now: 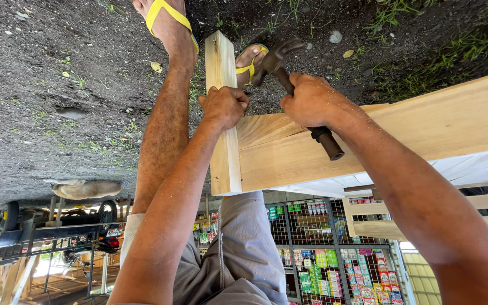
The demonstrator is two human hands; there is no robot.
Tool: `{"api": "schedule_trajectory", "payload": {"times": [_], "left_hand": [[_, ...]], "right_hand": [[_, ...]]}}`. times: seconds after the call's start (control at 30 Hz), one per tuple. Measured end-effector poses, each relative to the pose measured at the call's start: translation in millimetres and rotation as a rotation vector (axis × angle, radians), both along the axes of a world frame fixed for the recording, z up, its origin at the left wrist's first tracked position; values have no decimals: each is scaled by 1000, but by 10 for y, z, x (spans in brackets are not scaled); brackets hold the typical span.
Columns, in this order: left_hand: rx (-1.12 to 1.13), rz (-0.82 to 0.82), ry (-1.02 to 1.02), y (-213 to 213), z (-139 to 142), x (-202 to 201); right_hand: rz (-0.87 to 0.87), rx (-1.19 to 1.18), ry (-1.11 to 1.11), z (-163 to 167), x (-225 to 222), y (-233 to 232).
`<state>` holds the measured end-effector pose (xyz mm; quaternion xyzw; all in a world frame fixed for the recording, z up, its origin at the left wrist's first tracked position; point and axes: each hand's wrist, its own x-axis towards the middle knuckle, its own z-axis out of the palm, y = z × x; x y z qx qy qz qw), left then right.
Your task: The person sits on the ground and uses a hammer to drive nails into a light wooden furniture frame, repositioning the frame and taking nails from a small compartment box on the structure. They hammer nails at several joints along the frame.
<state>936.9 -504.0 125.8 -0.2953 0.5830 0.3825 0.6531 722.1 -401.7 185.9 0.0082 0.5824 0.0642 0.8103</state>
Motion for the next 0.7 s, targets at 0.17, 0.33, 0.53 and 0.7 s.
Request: {"api": "schedule_trajectory", "payload": {"times": [0.17, 0.33, 0.53, 0.7], "left_hand": [[-7, -49, 17, 13, 96, -49], [-4, -32, 68, 18, 141, -37], [-44, -19, 174, 38, 173, 50], [-39, 26, 178, 49, 164, 85]], "right_hand": [[52, 18, -80, 69, 72, -107], [41, 73, -108, 62, -20, -85], [-5, -30, 162, 81, -81, -25], [118, -119, -45, 148, -11, -59]]}}
